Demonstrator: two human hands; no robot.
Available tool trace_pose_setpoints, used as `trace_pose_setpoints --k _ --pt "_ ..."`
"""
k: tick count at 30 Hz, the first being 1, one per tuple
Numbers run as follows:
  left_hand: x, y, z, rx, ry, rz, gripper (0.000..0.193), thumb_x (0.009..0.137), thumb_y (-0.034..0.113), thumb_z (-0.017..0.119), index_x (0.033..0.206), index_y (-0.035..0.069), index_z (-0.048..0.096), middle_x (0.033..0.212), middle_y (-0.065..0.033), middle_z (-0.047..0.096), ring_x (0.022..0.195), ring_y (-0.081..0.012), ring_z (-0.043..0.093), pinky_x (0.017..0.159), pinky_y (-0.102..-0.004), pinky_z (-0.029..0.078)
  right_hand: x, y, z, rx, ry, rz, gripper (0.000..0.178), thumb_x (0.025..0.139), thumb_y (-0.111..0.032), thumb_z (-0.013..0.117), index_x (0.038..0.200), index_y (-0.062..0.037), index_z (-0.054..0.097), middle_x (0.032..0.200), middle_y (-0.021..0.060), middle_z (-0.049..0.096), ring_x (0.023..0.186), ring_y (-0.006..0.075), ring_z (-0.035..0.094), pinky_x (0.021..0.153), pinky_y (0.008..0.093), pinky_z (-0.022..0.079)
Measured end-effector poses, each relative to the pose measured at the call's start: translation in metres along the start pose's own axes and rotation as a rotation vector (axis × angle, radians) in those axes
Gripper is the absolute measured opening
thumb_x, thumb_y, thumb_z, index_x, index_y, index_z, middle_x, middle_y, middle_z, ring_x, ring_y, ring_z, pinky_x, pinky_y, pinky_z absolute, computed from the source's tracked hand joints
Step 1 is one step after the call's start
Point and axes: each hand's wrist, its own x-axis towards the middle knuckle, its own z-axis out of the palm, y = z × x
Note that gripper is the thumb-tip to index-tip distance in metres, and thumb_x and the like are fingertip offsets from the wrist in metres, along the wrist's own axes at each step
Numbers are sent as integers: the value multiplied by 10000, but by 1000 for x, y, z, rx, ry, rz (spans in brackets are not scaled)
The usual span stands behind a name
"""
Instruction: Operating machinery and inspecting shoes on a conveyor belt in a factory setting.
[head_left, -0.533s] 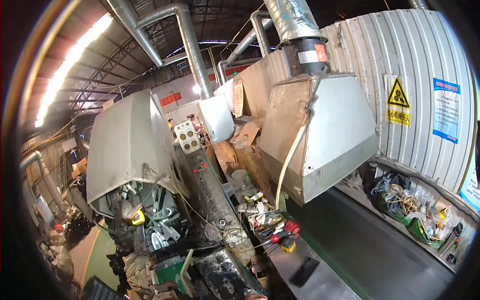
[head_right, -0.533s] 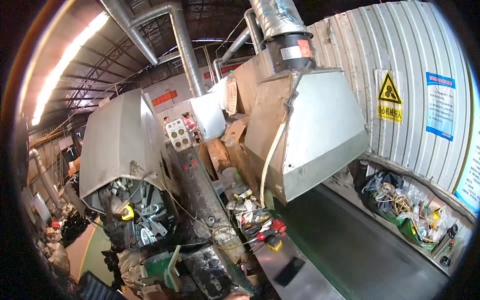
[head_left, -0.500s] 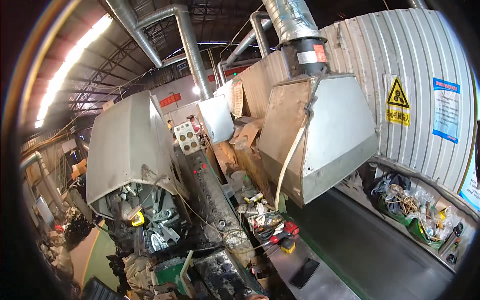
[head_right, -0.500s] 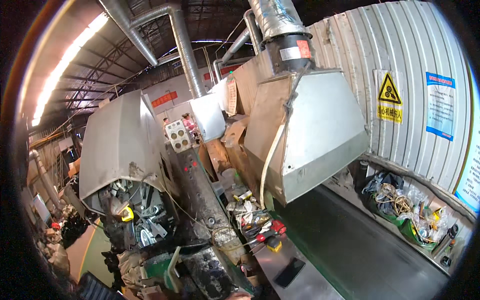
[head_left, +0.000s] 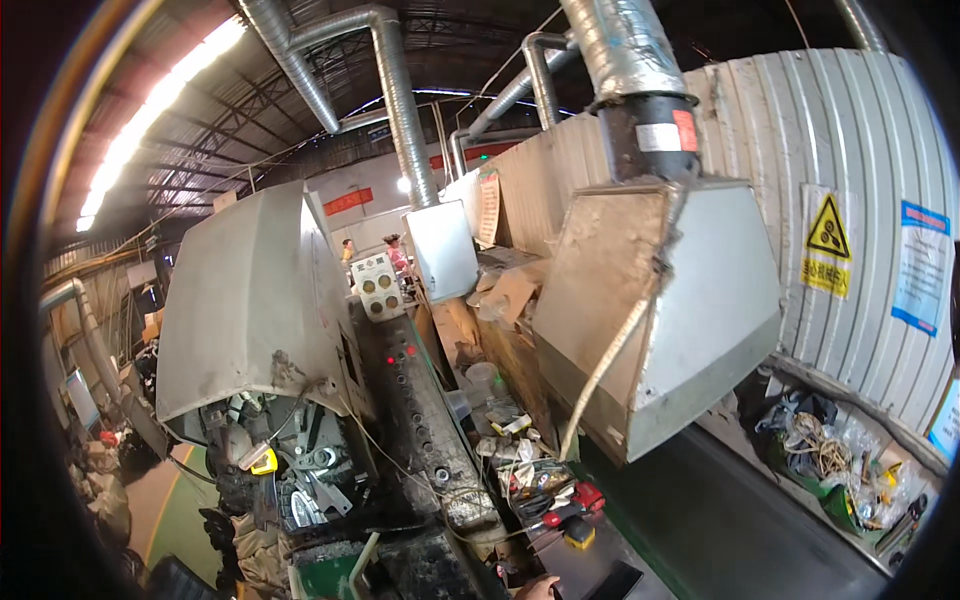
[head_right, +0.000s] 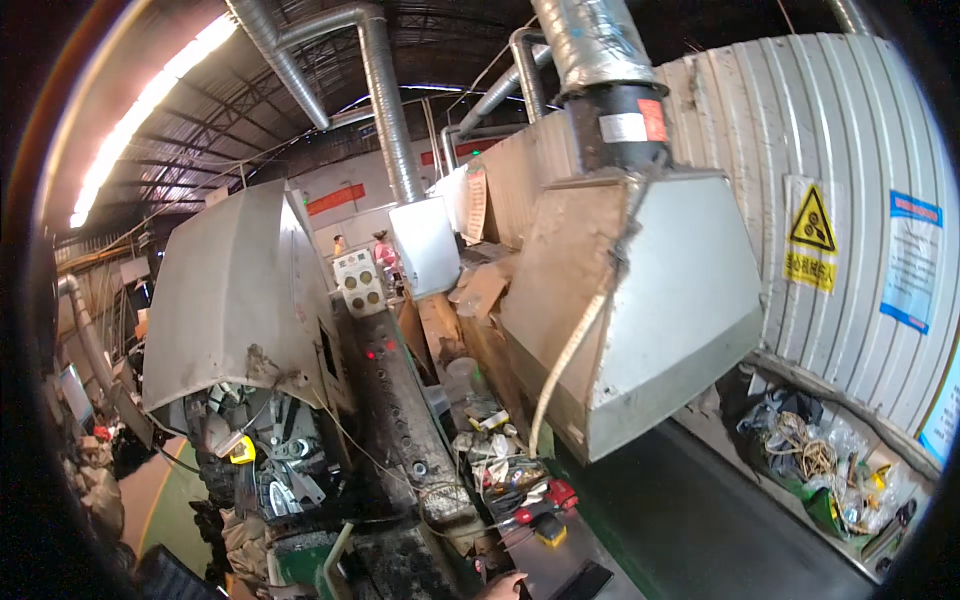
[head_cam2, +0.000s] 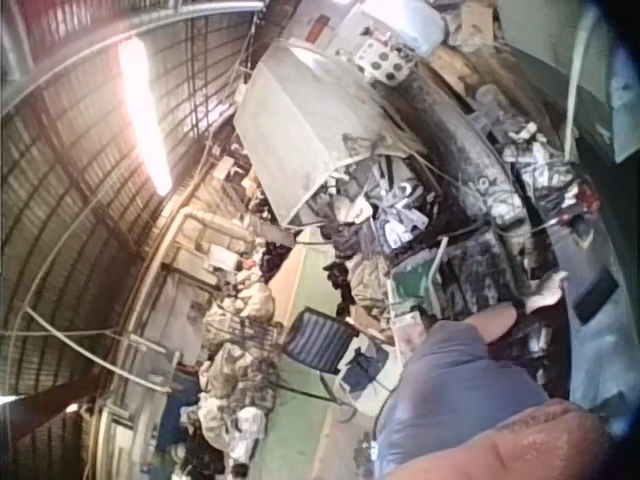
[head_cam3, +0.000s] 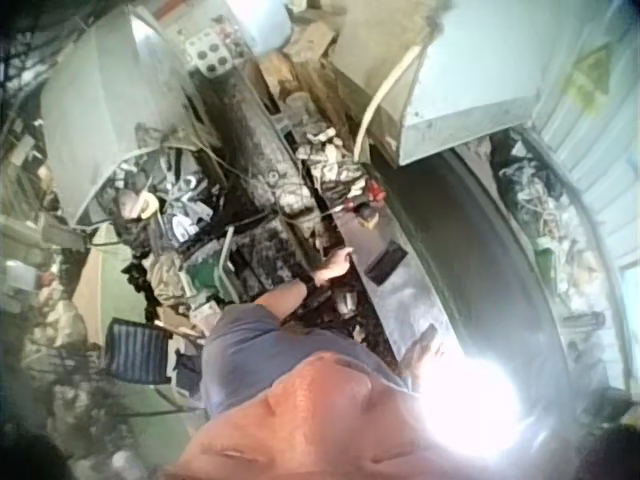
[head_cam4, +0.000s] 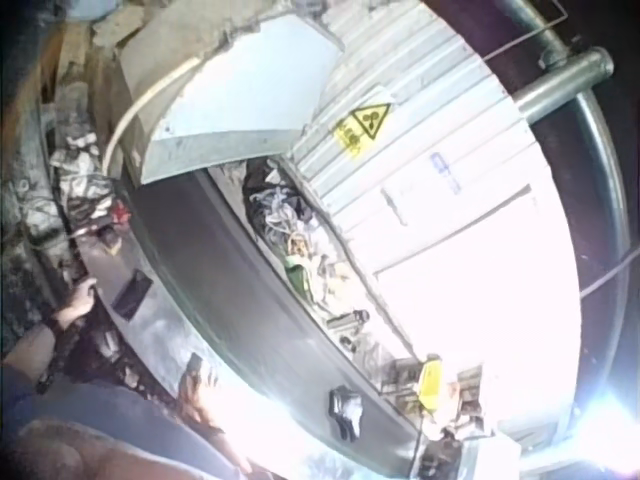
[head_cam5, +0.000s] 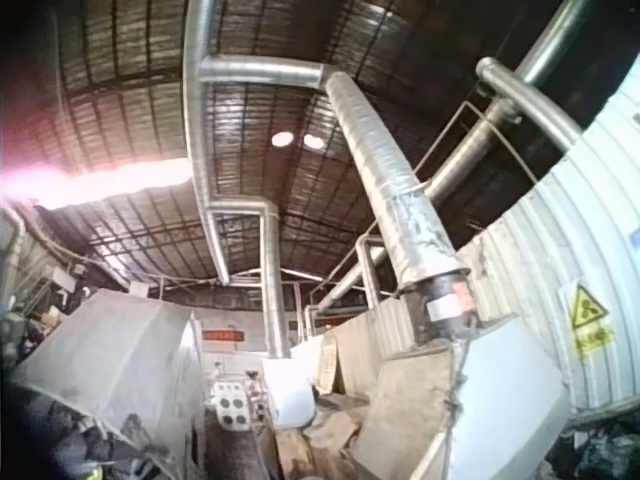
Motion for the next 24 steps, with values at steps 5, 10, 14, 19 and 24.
trace_pose_setpoints --k 5,10,14,19,24 --pt "40 53 -34 245 -148 -33 480 986 253 515 1441 107 560 1355 -219 634 1274 -407 578 1037 -506 479 30 -41 -29 0 86 -38 564 1061 -323 398 1531 -11 416 1528 299 448 1391 516 424 1172 616 303" --pt "77 10 -6 343 -150 82 518 953 287 589 1444 121 561 1335 -230 630 1247 -407 582 1031 -495 475 40 -51 -38 -13 104 -48 581 1050 -311 418 1531 14 403 1553 293 416 1415 496 404 1179 615 296" --pt "74 -5 -1 314 -229 131 544 940 311 620 1455 147 556 1429 -264 534 1354 -453 465 1079 -569 403 43 -60 -30 -15 108 -36 595 1041 -302 434 1531 33 392 1573 288 390 1435 480 389 1184 615 290" --pt "67 -18 -12 448 -180 314 625 876 355 707 1447 150 559 1468 -293 465 1362 -502 414 1117 -579 371 28 -69 -13 -10 89 22 615 1029 -290 454 1532 58 379 1598 282 358 1460 460 370 1191 614 282" --pt "83 -16 -28 623 -170 357 648 854 336 790 1431 124 584 1441 -319 517 1319 -447 534 1096 -476 460 35 -52 22 75 3 80 637 1018 -278 474 1532 82 366 1623 275 325 1485 439 350 1198 614 275"
